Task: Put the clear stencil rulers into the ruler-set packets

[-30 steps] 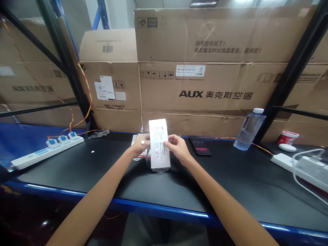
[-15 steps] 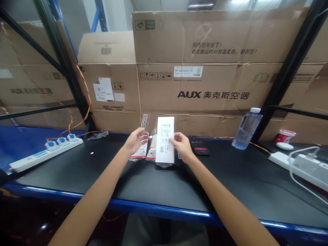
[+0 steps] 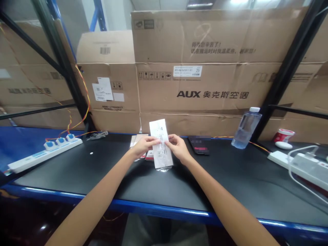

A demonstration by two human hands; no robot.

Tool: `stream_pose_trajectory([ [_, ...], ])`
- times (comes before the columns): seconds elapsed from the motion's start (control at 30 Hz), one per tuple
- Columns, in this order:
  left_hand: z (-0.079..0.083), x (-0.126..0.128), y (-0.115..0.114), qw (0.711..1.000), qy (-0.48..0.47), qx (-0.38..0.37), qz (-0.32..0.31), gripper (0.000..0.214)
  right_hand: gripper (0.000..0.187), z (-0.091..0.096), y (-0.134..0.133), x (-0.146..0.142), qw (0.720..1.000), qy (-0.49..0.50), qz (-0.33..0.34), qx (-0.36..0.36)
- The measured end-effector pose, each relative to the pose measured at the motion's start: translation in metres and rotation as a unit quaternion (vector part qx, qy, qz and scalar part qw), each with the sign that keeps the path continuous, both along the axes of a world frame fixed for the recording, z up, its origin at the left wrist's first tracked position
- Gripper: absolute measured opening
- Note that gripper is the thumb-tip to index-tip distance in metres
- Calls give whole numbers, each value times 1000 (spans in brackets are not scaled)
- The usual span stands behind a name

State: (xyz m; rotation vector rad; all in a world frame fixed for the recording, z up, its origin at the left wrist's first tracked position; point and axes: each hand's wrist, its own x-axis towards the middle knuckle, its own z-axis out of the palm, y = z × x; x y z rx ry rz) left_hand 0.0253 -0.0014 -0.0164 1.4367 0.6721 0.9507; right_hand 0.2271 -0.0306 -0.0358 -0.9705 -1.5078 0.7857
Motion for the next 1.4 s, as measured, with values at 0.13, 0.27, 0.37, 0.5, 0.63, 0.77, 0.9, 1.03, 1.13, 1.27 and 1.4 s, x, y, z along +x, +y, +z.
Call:
stream_pose_trajectory([
  [0.13,-1,8,-5,1000,17,16,10,39,46,1,0,1,994,-49,-77,60],
  [0.27,-3,12,-5,997,20,50,63,37,34,5,-6,0,985,-108,-77,110],
  [0.37,-5,13,-4,993,21,67,93,33,26,4,-8,-4,974,-171,-60,135],
  [0.5,-5,14,-4,994,17,60,95,32,20,2,-2,-2,976,-169,-76,113],
  [0.63,-2,11,-1,991,9,57,120,32,22,5,11,16,979,-126,-151,49],
  [0.77,0,6,2,986,21,54,154,31,28,7,20,43,969,-120,-209,-57],
  [0.9,0,3,3,987,35,45,153,27,52,5,20,59,946,-164,-238,-147],
  [1.03,-1,2,5,987,47,43,149,26,74,3,16,58,934,-225,-218,-172],
  [1.13,-2,0,8,987,48,42,148,25,72,2,17,55,927,-268,-202,-168],
  [1.27,-1,-2,8,988,38,48,140,25,56,2,20,57,910,-325,-197,-167],
  [1.4,0,-1,5,991,24,58,114,32,42,5,20,58,889,-366,-210,-175],
])
